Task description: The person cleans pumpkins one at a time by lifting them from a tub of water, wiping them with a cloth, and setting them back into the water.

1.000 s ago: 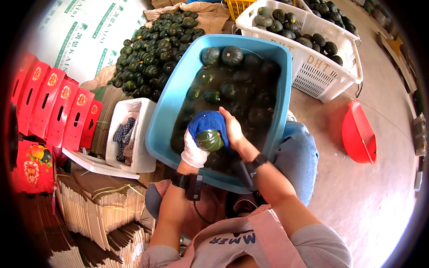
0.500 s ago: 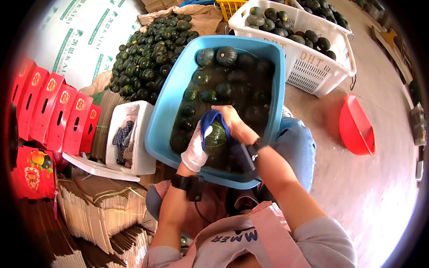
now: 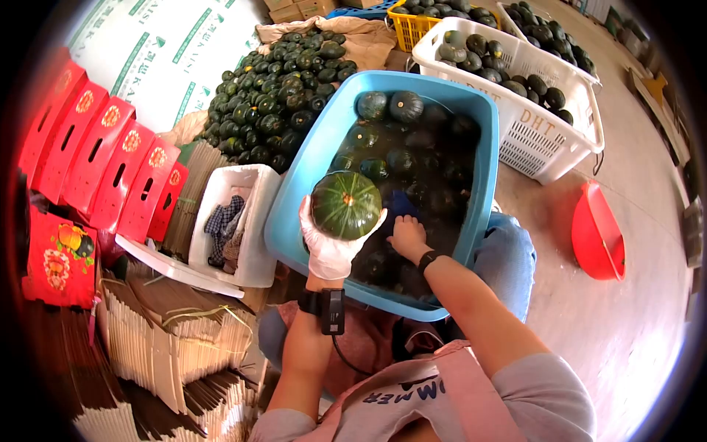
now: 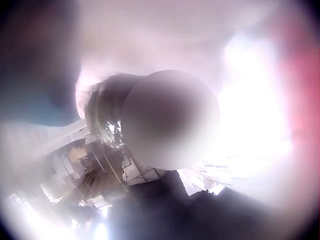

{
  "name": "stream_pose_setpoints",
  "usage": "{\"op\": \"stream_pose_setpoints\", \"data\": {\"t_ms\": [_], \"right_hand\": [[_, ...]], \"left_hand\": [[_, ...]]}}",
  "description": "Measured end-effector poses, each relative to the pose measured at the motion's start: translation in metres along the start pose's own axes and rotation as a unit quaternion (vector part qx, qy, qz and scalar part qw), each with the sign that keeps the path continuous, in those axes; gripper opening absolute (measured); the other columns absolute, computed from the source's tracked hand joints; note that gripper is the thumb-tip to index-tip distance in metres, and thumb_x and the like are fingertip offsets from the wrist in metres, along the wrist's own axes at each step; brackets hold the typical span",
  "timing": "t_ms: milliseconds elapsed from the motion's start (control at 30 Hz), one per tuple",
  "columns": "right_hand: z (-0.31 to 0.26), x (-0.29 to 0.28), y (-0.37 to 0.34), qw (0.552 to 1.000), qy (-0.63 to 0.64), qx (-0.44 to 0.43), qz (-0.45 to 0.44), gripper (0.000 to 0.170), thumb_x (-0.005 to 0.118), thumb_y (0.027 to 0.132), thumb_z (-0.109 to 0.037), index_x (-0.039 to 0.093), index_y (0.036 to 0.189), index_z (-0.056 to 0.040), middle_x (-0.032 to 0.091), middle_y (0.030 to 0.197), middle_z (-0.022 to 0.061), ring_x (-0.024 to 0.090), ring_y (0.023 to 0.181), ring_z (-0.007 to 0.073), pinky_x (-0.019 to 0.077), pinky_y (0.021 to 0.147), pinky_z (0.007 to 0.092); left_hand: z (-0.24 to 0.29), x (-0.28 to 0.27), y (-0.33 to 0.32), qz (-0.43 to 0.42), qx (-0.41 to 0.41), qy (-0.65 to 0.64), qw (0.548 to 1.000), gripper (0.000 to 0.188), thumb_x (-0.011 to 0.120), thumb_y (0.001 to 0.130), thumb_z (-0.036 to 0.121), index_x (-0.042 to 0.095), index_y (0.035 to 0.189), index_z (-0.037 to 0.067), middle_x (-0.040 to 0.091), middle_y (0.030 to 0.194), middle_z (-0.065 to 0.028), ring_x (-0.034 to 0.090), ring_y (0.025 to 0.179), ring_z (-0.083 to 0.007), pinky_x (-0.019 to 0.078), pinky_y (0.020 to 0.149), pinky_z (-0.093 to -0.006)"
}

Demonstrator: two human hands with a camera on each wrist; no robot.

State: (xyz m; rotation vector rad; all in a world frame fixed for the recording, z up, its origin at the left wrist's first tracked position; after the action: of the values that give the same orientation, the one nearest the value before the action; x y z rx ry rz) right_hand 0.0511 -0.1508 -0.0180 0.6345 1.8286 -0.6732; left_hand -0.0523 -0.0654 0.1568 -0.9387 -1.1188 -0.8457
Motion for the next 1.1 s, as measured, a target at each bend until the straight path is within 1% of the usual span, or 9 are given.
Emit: {"op": "stream_pose_setpoints", "data": {"t_ms": [167,233,300,367,500,633,867,967,1100], "right_hand": [[0.012,0.017,0.019,0.996,-0.062,-0.035,0.045,0.036,0.071,0.077,-0.025,0.063,0.104,-0.0020,0.061,0.106,0.0171,0.059,0.100,0.0334,0.0486,0.084,0.0420],[0.030,0.011,0.037,0.950,0.279,0.130,-0.047,0.027,0.067,0.079,-0.021,0.067,0.099,-0.0035,0.065,0.096,0.0175,0.064,0.087,0.0322,0.0506,0.076,0.0406],[0.027,-0.002,0.038,0.612,0.755,0.230,-0.049,0.021,0.061,0.086,-0.023,0.068,0.096,-0.0049,0.068,0.087,0.0087,0.065,0.078,0.0236,0.0510,0.072,0.0373],[-0.003,-0.054,0.025,0.436,0.877,0.124,-0.159,0.026,0.060,0.089,-0.021,0.066,0.103,-0.0008,0.069,0.098,0.0116,0.065,0.095,0.0258,0.0508,0.086,0.0397],[-0.049,-0.149,-0.026,0.498,0.859,0.000,-0.120,0.012,0.056,0.092,-0.014,0.065,0.089,-0.0066,0.062,0.102,0.0071,0.059,0.096,0.0192,0.0445,0.087,0.0317],[-0.076,-0.212,-0.062,0.814,0.474,-0.326,0.084,0.012,0.062,0.088,-0.006,0.069,0.097,-0.0020,0.051,0.116,0.0066,0.041,0.119,0.0239,0.0276,0.104,0.0352],[-0.040,-0.165,-0.027,0.736,0.615,-0.198,0.201,0.032,0.050,0.099,-0.012,0.054,0.129,-0.0003,0.040,0.133,0.0069,0.040,0.124,0.0211,0.0272,0.106,0.0275],[-0.045,-0.144,-0.029,0.851,0.453,-0.163,0.212,0.042,0.044,0.102,-0.022,0.046,0.136,0.0023,0.036,0.147,0.0159,0.031,0.139,0.0251,0.0204,0.114,0.0328],[-0.055,-0.127,-0.034,0.856,0.433,-0.210,0.188,0.045,0.040,0.102,-0.021,0.040,0.138,0.0062,0.038,0.145,0.0218,0.031,0.139,0.0324,0.0197,0.115,0.0376]], "left_hand": [[0.001,0.002,0.006,-0.059,-0.038,0.012,0.997,0.059,0.063,0.084,0.051,0.052,0.127,0.012,0.057,0.124,-0.0099,0.056,0.112,-0.0344,0.0359,0.096,-0.0720],[0.010,-0.010,0.006,0.044,0.028,0.071,0.996,0.052,0.067,0.083,0.047,0.054,0.123,0.016,0.057,0.123,-0.0072,0.057,0.109,-0.0332,0.0404,0.091,-0.0710],[0.016,-0.024,0.011,0.100,0.065,0.116,0.986,0.042,0.067,0.084,0.050,0.056,0.117,0.026,0.060,0.117,-0.0033,0.059,0.105,-0.0255,0.0497,0.083,-0.0627],[0.022,-0.027,0.016,0.106,0.115,0.180,0.971,0.053,0.062,0.083,0.061,0.054,0.120,0.024,0.060,0.119,-0.0030,0.057,0.110,-0.0276,0.0436,0.090,-0.0636],[0.022,-0.024,0.026,0.047,0.068,0.054,0.995,0.053,0.046,0.090,0.060,0.058,0.116,0.016,0.062,0.114,-0.0047,0.059,0.105,-0.0259,0.0483,0.086,-0.0541],[0.023,-0.019,0.026,-0.036,0.078,0.154,0.984,0.048,0.045,0.095,0.052,0.060,0.114,0.011,0.063,0.115,-0.0061,0.059,0.107,-0.0228,0.0491,0.089,-0.0461],[-0.011,-0.003,0.017,-0.080,-0.021,0.057,0.995,0.055,0.047,0.096,0.051,0.058,0.124,0.006,0.063,0.121,-0.0082,0.059,0.111,-0.0227,0.0438,0.101,-0.0384],[-0.019,-0.018,0.024,-0.054,0.044,-0.027,0.997,0.053,0.052,0.092,0.053,0.062,0.118,0.008,0.065,0.117,-0.0059,0.060,0.108,-0.0212,0.0442,0.100,-0.0363],[-0.007,-0.027,0.019,-0.045,0.119,0.008,0.992,0.040,0.057,0.091,0.042,0.064,0.111,0.008,0.067,0.110,-0.0057,0.062,0.100,-0.0199,0.0480,0.093,-0.0358]]}}
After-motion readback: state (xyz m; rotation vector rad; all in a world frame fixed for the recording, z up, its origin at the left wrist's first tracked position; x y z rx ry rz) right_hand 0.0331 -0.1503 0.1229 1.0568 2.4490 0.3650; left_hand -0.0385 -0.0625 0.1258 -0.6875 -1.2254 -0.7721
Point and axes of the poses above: each hand's wrist, its own y-axis towards the middle knuckle, its own x-axis out of the palm, z = x × y, the point moved 7 cm from there along y, towards the middle knuckle
